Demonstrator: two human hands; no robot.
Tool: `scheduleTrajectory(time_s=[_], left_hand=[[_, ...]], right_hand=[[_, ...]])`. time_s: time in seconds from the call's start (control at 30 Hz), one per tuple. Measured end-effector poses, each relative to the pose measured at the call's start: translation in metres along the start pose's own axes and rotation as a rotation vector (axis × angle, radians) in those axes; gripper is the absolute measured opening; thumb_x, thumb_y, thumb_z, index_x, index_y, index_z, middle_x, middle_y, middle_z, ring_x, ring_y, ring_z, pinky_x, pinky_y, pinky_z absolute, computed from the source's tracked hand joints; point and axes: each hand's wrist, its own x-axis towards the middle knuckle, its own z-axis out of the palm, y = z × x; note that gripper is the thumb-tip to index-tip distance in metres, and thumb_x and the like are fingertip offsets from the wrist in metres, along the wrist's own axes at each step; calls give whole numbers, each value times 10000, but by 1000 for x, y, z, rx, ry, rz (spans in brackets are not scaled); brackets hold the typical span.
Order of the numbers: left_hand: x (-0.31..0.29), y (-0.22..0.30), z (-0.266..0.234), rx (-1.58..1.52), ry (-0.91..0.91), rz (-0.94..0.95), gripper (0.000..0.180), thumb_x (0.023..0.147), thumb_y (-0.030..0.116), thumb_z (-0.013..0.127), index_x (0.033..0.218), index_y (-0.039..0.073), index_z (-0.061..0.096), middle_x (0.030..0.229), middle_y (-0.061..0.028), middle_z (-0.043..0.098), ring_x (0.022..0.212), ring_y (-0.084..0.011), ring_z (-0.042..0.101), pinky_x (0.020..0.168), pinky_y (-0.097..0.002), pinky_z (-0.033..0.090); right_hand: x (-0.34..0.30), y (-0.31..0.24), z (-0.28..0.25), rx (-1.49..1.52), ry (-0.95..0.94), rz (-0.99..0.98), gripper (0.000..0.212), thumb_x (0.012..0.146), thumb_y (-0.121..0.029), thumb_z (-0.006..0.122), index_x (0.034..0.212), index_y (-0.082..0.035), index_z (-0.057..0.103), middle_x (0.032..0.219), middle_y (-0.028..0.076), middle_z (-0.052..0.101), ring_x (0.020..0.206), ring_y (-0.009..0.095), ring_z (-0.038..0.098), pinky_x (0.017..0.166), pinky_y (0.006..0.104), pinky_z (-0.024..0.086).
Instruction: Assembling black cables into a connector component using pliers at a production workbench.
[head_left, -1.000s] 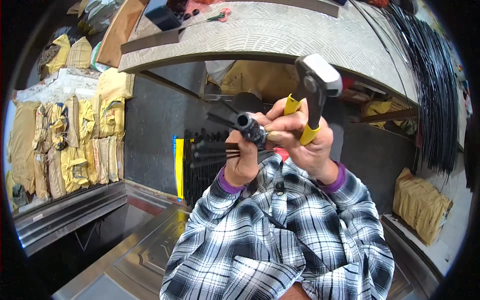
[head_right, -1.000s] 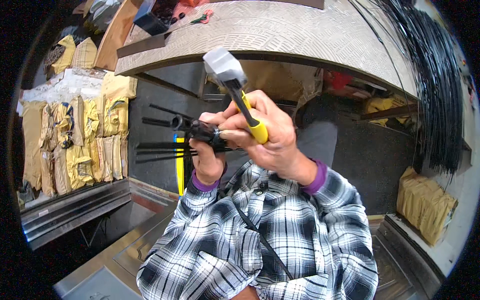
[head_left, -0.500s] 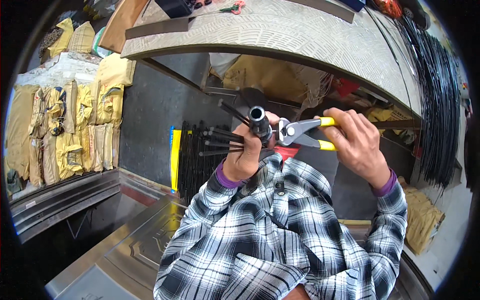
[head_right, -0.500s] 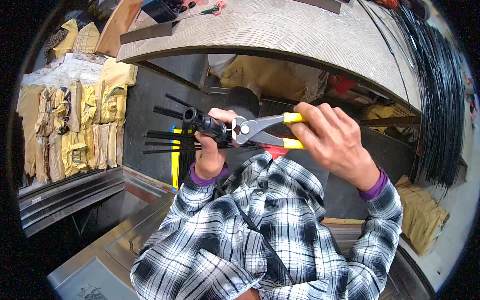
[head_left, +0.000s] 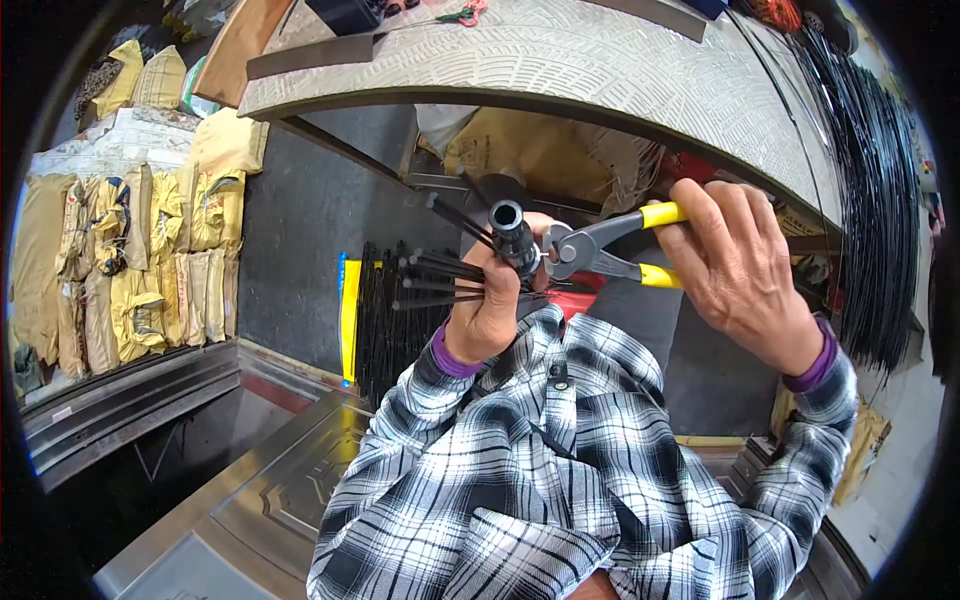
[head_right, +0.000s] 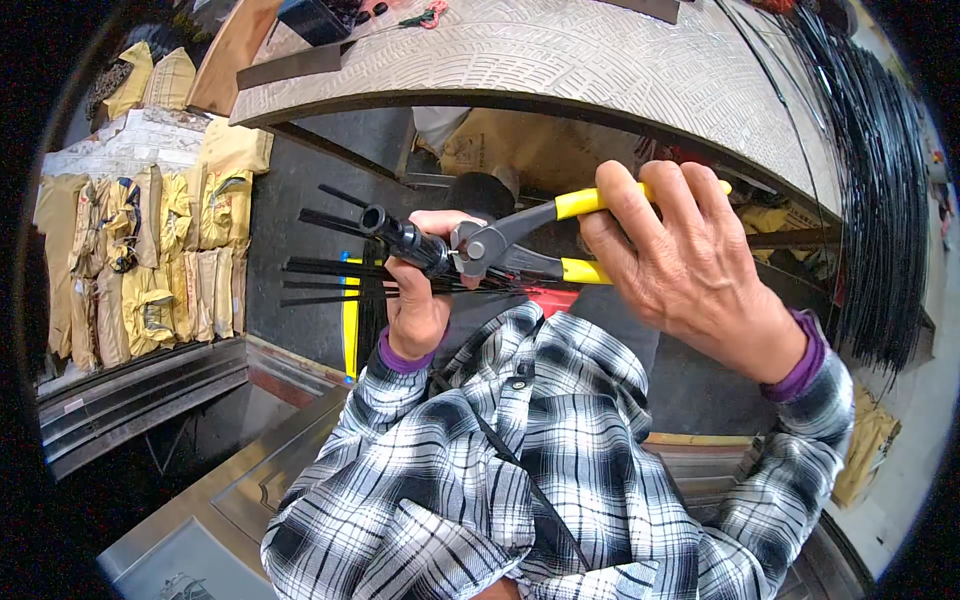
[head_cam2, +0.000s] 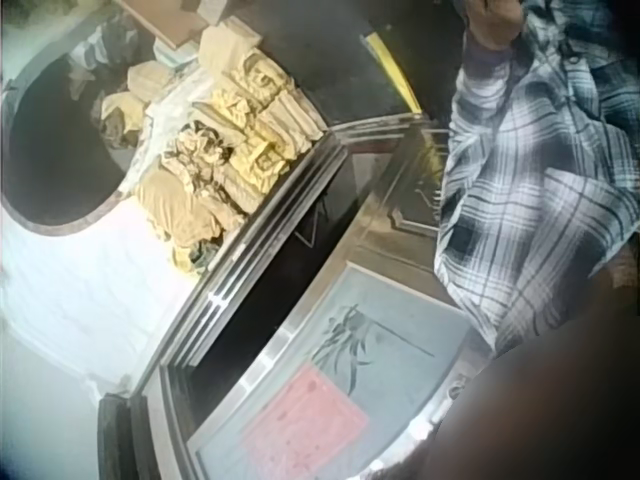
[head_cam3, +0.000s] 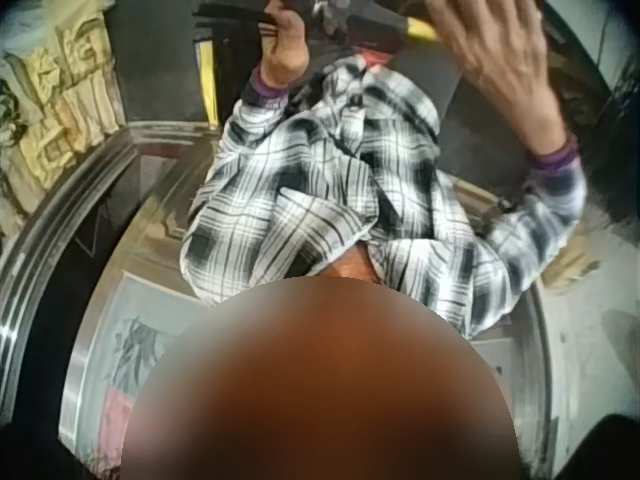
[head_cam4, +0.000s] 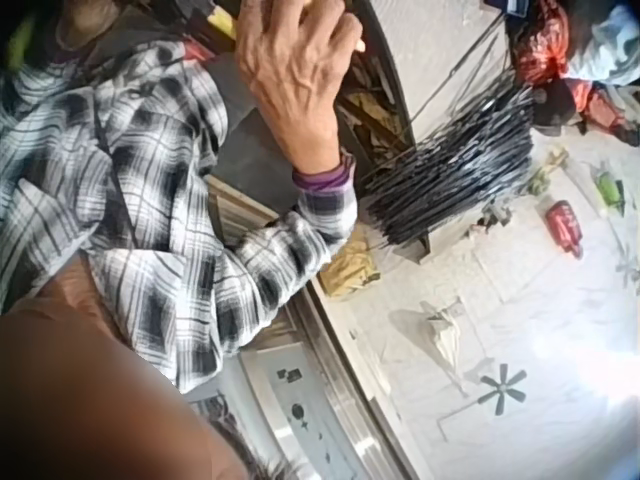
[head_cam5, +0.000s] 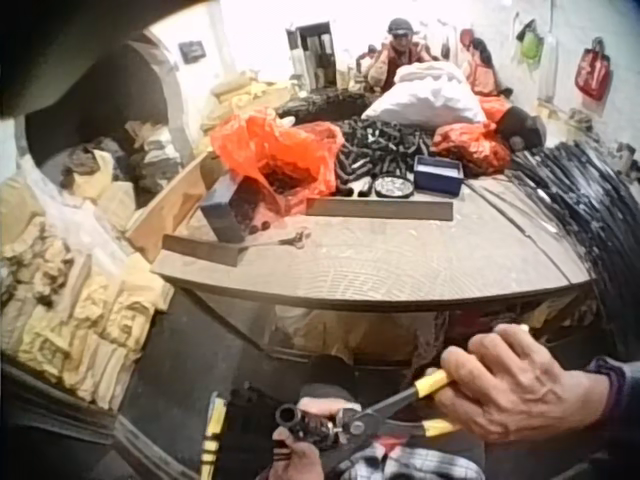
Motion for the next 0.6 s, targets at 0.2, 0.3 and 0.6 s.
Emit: scheduleTrajectory(time_s=[0.2,0.3,0.6], left_hand=[[-2,-1,0,55,41,4,721,842,631,324,1132,-4,504,850,-13,520,651,-55,443,579,-204,368],[0,-3,-5,30,12,7,752,834,656,288,1117,-1,521,850,-15,528,642,-55,449,577,-202,370],[9,-10,-13,-250,-132,73,675,832,640,362,960,-13,473,644,-49,448,584,-121,402,548,-269,353]], right_hand=[[-3,-1,33,347,-37,-47,210,647,-33,560,842,2,492,897,137,461,772,255,487,666,344,415],[-5,-12,46,477,-10,-5,296,611,16,571,900,2,511,918,144,466,808,272,500,699,364,430],[-4,22,17,1451,-459,-13,317,669,51,549,974,-1,479,981,155,520,797,260,578,672,330,469]])
